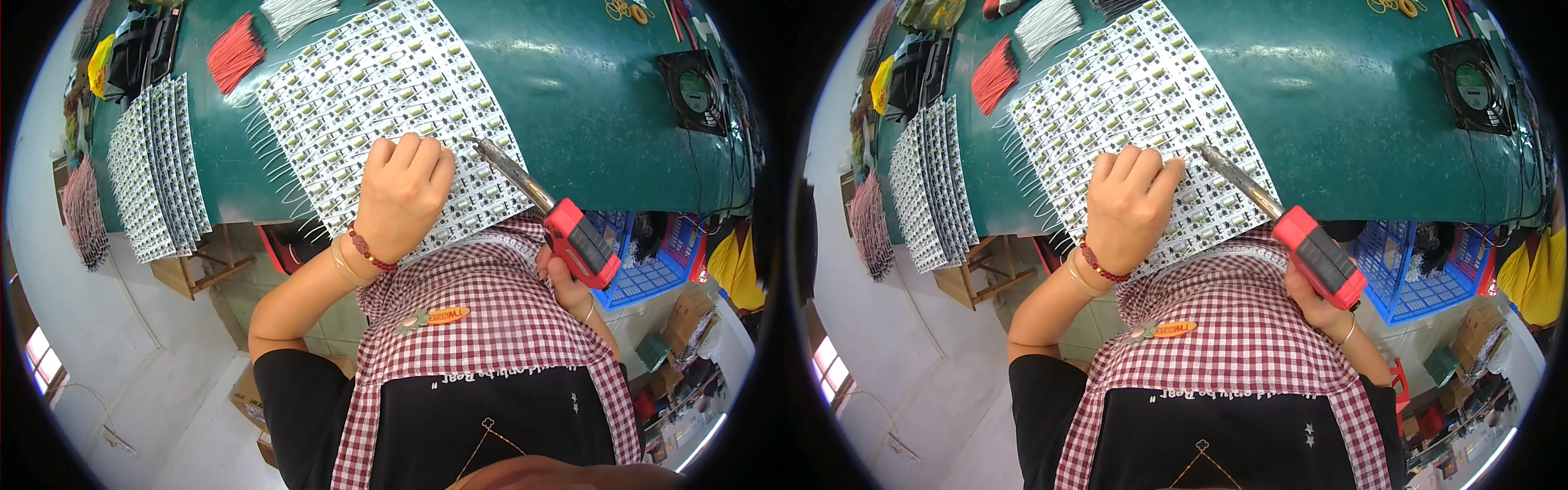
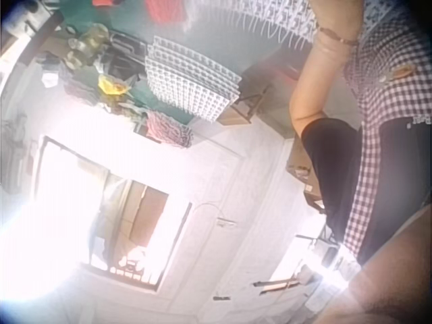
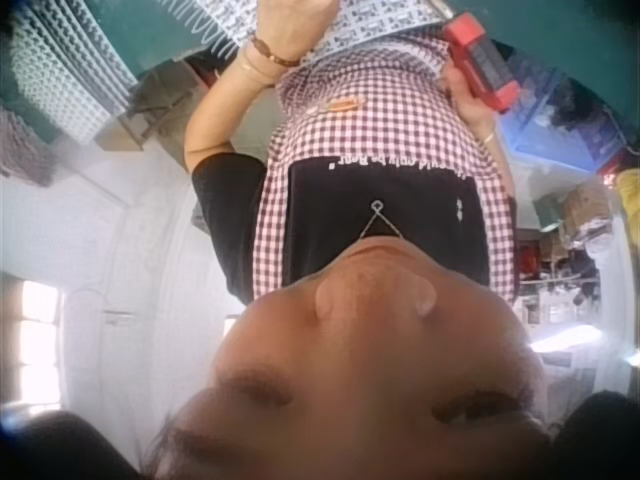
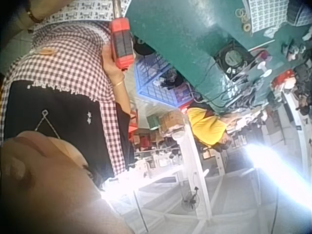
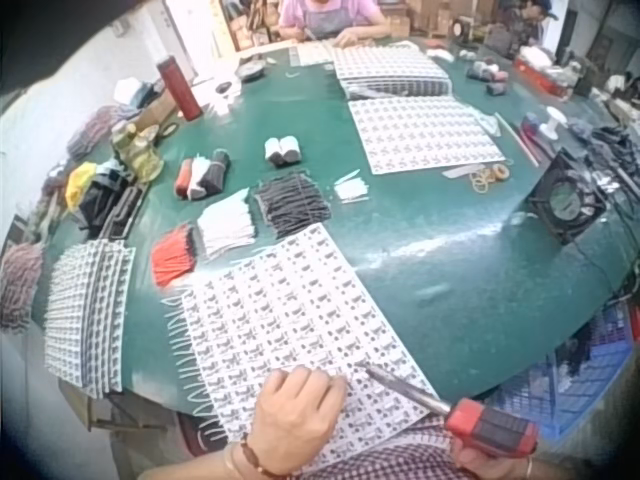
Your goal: The person uses a red soldering iron to attach white wires to a grid of LED modules on a green workbench. They repeatedly pick up individual wires, place them onto the circuit board, and apply heat to secure them. The workspace contains stacks of LED strips and bundles of colored wires.
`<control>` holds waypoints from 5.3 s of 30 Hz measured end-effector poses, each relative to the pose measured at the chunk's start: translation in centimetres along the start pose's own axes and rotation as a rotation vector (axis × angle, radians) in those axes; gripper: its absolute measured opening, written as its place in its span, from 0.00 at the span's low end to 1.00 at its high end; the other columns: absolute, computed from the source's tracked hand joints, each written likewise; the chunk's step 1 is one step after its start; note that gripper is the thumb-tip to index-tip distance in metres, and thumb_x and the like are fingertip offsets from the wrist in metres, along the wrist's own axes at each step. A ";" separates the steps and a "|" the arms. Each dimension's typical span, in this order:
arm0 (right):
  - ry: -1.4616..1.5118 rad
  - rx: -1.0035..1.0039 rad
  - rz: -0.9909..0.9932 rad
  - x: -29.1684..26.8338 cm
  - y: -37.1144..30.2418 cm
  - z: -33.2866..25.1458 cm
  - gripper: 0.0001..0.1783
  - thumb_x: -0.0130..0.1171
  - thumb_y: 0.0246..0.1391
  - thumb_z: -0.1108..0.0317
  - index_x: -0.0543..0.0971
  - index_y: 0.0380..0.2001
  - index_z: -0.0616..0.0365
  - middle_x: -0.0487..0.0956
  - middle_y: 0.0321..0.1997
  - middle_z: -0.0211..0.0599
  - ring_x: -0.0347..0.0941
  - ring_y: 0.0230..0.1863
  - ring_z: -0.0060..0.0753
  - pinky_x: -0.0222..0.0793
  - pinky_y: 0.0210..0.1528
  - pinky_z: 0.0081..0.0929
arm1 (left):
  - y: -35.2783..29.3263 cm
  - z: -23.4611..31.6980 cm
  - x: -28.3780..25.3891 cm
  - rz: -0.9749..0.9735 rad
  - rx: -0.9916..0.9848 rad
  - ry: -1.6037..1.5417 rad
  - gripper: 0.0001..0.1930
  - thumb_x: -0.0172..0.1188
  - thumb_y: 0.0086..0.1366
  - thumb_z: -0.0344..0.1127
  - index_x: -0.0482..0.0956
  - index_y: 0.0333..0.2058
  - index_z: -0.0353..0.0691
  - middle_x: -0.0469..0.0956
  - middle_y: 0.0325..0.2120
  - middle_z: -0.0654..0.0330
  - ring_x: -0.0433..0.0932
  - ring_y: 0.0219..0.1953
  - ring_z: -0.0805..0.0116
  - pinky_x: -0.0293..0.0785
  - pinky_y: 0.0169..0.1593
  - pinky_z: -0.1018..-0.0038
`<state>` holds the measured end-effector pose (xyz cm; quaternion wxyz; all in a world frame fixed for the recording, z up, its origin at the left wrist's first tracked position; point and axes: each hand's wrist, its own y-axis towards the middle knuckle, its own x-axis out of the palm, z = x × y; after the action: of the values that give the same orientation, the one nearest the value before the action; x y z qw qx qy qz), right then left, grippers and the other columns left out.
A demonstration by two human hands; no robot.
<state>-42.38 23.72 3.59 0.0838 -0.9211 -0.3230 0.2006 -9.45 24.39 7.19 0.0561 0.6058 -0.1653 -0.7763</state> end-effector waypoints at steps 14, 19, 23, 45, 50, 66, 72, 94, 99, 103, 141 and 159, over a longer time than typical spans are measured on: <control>0.215 0.036 -0.038 0.0 -0.5 -0.5 0.11 0.62 0.56 0.70 0.80 0.41 0.63 0.81 0.34 0.36 0.77 0.34 0.31 0.72 0.38 0.31 | 0.0 0.9 -3.3 0.039 -0.036 -0.038 0.13 0.61 0.47 0.25 0.83 0.35 0.40 0.70 0.25 0.64 0.72 0.33 0.66 0.62 0.35 0.68; 0.193 0.022 -0.047 -0.2 -0.8 0.1 0.11 0.62 0.56 0.70 0.80 0.41 0.63 0.80 0.34 0.36 0.76 0.34 0.31 0.72 0.38 0.31 | -0.2 0.1 -0.8 -0.034 -0.029 -0.107 0.15 0.59 0.48 0.24 0.83 0.36 0.42 0.69 0.24 0.65 0.69 0.31 0.66 0.61 0.35 0.69; 0.169 0.104 -0.024 0.1 -1.1 -0.4 0.11 0.63 0.55 0.69 0.80 0.40 0.61 0.79 0.33 0.36 0.76 0.33 0.34 0.71 0.36 0.31 | -0.2 -0.1 -0.4 -0.026 -0.024 -0.117 0.14 0.59 0.48 0.24 0.83 0.36 0.42 0.68 0.24 0.64 0.69 0.31 0.65 0.61 0.35 0.69; -0.006 0.002 0.015 0.3 -1.6 0.7 0.14 0.66 0.48 0.70 0.81 0.39 0.62 0.81 0.37 0.43 0.78 0.32 0.44 0.73 0.33 0.34 | 0.0 -0.2 -0.2 -0.031 -0.013 -0.110 0.13 0.58 0.48 0.23 0.82 0.34 0.41 0.68 0.24 0.64 0.68 0.31 0.66 0.62 0.36 0.69; -0.082 -0.031 0.004 0.5 -0.8 -0.4 0.14 0.66 0.49 0.69 0.81 0.39 0.62 0.80 0.37 0.44 0.78 0.32 0.43 0.72 0.32 0.33 | 0.0 -0.2 -0.1 -0.025 -0.012 -0.107 0.12 0.59 0.48 0.24 0.82 0.34 0.40 0.67 0.24 0.64 0.68 0.31 0.66 0.62 0.36 0.69; 0.104 0.088 -0.049 0.2 -1.7 0.1 0.19 0.56 0.62 0.53 0.75 0.34 0.61 0.74 0.28 0.33 0.70 0.31 0.27 0.66 0.36 0.25 | 0.0 0.2 -0.6 -0.091 0.027 0.027 0.12 0.59 0.50 0.27 0.81 0.36 0.40 0.69 0.27 0.64 0.71 0.34 0.66 0.64 0.38 0.68; 0.256 0.138 -0.009 0.8 -0.7 -1.7 0.24 0.55 0.62 0.47 0.72 0.28 0.60 0.70 0.23 0.31 0.67 0.27 0.24 0.63 0.35 0.23 | -0.1 0.2 -1.5 -0.078 -0.012 0.060 0.11 0.60 0.50 0.27 0.80 0.35 0.39 0.70 0.27 0.64 0.72 0.34 0.66 0.65 0.38 0.68; 0.222 0.062 -0.044 -0.1 -0.8 -0.3 0.07 0.62 0.57 0.69 0.80 0.33 0.62 0.77 0.27 0.32 0.74 0.28 0.26 0.70 0.32 0.26 | -2.0 1.3 0.8 0.043 -0.005 -0.143 0.12 0.59 0.49 0.26 0.79 0.35 0.33 0.66 0.25 0.59 0.68 0.30 0.63 0.67 0.33 0.70; 0.129 0.054 -0.005 0.0 -1.4 1.1 0.08 0.63 0.53 0.70 0.81 0.34 0.62 0.80 0.30 0.37 0.76 0.30 0.34 0.71 0.32 0.30 | -2.0 1.4 1.0 0.048 -0.028 -0.164 0.13 0.58 0.48 0.25 0.78 0.36 0.32 0.65 0.25 0.59 0.68 0.30 0.62 0.67 0.33 0.69; 0.037 0.012 0.002 0.2 -1.1 1.4 0.09 0.64 0.48 0.72 0.81 0.35 0.62 0.80 0.32 0.41 0.76 0.30 0.41 0.71 0.32 0.32 | -2.0 1.4 1.1 0.052 -0.027 -0.164 0.13 0.58 0.48 0.25 0.79 0.36 0.32 0.66 0.25 0.58 0.68 0.29 0.62 0.67 0.33 0.69; -0.003 -0.009 0.013 0.0 -2.8 2.6 0.12 0.66 0.48 0.67 0.82 0.37 0.59 0.80 0.33 0.40 0.77 0.31 0.43 0.71 0.32 0.33 | -1.5 0.9 0.5 -0.026 0.003 -0.223 0.11 0.59 0.47 0.24 0.79 0.33 0.37 0.68 0.26 0.60 0.69 0.33 0.63 0.66 0.37 0.68; -0.004 -0.007 0.016 -0.1 -3.1 1.7 0.12 0.65 0.48 0.70 0.82 0.37 0.62 0.80 0.33 0.42 0.77 0.29 0.42 0.71 0.30 0.32 | -1.1 0.7 0.5 -0.013 -0.007 -0.240 0.11 0.58 0.48 0.21 0.79 0.33 0.39 0.64 0.23 0.61 0.67 0.29 0.62 0.63 0.34 0.67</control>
<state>-44.88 26.11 2.90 0.0784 -0.9234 -0.3167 0.2020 -10.16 25.38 6.51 0.0329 0.5095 -0.1640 -0.8440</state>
